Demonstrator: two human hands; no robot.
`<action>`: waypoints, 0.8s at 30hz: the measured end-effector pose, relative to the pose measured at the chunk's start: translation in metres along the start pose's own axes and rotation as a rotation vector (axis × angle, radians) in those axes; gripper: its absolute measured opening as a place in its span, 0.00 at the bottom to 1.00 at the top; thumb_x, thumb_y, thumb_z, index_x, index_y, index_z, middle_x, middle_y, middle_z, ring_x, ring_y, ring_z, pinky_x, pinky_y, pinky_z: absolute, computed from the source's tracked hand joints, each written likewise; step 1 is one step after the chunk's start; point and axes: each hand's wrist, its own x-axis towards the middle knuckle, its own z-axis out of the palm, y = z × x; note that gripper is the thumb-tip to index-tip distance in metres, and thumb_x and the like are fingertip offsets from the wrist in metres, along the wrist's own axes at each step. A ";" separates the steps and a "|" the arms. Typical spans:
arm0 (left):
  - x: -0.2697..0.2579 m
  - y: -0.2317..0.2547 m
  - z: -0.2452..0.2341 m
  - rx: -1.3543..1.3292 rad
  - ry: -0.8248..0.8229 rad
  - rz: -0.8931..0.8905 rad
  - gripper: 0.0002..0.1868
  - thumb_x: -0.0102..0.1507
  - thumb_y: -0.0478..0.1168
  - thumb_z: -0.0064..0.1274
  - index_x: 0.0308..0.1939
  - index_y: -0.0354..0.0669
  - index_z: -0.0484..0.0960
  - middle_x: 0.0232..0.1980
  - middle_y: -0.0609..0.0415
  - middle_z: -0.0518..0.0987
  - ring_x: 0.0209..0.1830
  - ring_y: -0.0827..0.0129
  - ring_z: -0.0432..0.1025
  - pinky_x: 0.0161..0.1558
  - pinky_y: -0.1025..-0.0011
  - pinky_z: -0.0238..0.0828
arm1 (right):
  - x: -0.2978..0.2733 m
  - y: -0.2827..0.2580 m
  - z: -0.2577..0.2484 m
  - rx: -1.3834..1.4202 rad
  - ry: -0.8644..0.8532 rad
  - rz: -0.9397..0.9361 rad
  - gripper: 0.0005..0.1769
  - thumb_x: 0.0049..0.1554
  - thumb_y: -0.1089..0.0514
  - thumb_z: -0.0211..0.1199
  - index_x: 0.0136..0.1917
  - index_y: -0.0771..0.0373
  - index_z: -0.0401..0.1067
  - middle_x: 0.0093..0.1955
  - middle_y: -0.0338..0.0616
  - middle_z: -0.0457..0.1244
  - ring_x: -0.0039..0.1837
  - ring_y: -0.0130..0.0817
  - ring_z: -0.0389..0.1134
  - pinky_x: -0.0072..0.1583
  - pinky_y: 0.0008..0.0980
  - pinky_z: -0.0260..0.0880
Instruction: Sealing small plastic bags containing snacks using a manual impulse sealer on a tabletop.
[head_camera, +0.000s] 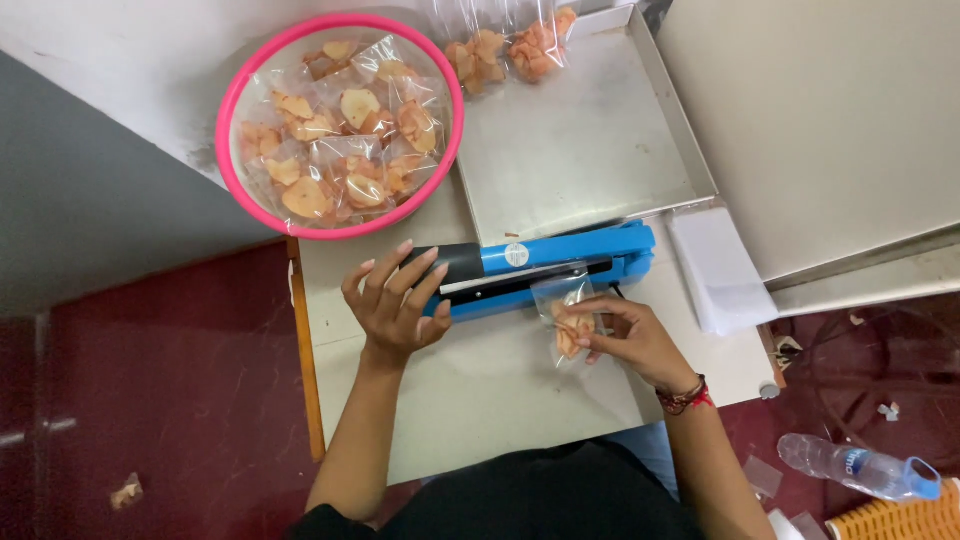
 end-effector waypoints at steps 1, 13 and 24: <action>-0.007 -0.001 0.001 -0.050 -0.004 -0.023 0.21 0.73 0.61 0.44 0.54 0.61 0.89 0.58 0.61 0.88 0.61 0.58 0.81 0.62 0.56 0.68 | 0.000 -0.002 0.001 0.004 0.005 -0.001 0.26 0.51 0.72 0.75 0.64 0.75 0.79 0.56 0.53 0.69 0.48 0.37 0.73 0.39 0.35 0.86; -0.064 -0.002 0.015 -0.157 0.013 -0.083 0.22 0.70 0.59 0.49 0.59 0.53 0.82 0.61 0.56 0.85 0.63 0.52 0.77 0.60 0.58 0.77 | 0.000 0.005 -0.011 0.070 0.068 -0.003 0.27 0.50 0.74 0.75 0.63 0.77 0.78 0.55 0.55 0.68 0.45 0.41 0.75 0.39 0.40 0.87; -0.079 0.001 0.018 -0.205 -0.004 -0.133 0.22 0.72 0.61 0.40 0.57 0.53 0.80 0.62 0.55 0.82 0.66 0.50 0.74 0.65 0.58 0.74 | 0.003 0.001 -0.013 0.054 0.071 -0.024 0.24 0.50 0.75 0.74 0.61 0.78 0.79 0.49 0.54 0.68 0.44 0.43 0.76 0.39 0.42 0.86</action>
